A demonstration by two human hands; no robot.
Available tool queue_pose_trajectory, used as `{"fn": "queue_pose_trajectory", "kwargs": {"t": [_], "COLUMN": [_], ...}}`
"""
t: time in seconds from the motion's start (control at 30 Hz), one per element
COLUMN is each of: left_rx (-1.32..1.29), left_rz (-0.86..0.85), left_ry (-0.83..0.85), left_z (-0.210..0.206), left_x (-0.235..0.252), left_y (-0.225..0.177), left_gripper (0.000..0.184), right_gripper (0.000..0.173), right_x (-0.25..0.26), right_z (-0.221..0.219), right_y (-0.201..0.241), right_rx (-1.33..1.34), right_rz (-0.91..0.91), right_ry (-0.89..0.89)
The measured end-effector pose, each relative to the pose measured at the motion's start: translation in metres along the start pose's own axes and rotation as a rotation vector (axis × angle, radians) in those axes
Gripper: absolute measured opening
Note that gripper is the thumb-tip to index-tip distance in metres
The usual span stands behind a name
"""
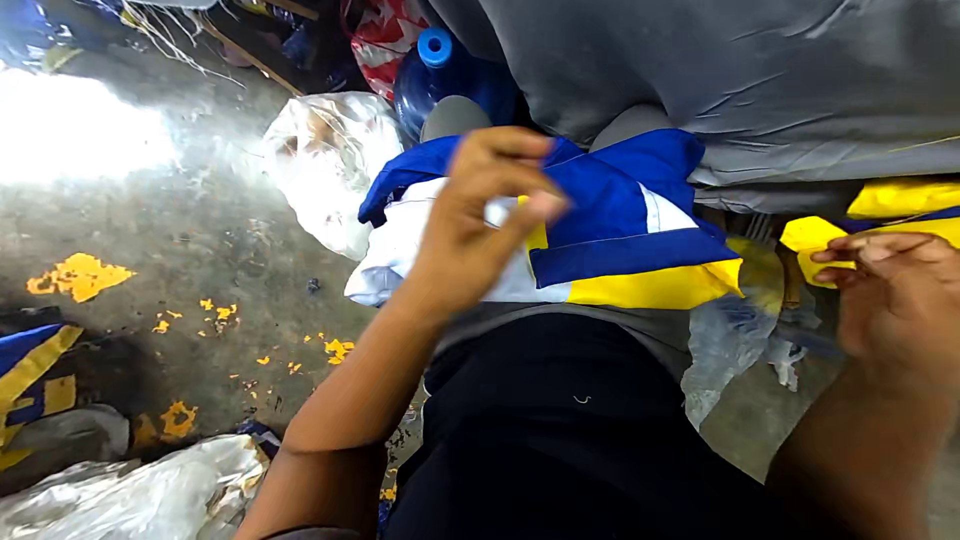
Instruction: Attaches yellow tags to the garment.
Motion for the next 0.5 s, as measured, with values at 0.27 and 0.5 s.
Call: {"fn": "queue_pose_trajectory", "kwargs": {"t": [0.27, 0.5], "left_rx": [-0.192, -0.160], "left_rz": [-0.173, -0.165], "left_ry": [0.275, 0.234], "left_z": [-0.104, -0.107], "left_x": [0.032, 0.031], "left_y": [-0.054, -0.052], "left_gripper": [0.018, 0.024], "right_gripper": [0.021, 0.014], "right_x": [-0.049, -0.039], "right_z": [-0.124, -0.121], "right_y": [0.131, 0.117], "right_rx": [0.420, 0.560], "right_rz": [0.508, 0.327], "right_ry": [0.354, 0.456]}}
Point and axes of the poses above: each hand's wrist, its own x-axis towards the middle knuckle, its own z-axis out of the back of the hand, y = z × x, the point moved 9 cm from there along x, towards the middle knuckle, and after that the axes turned 11 degrees about -y, right-handed, at the moved point
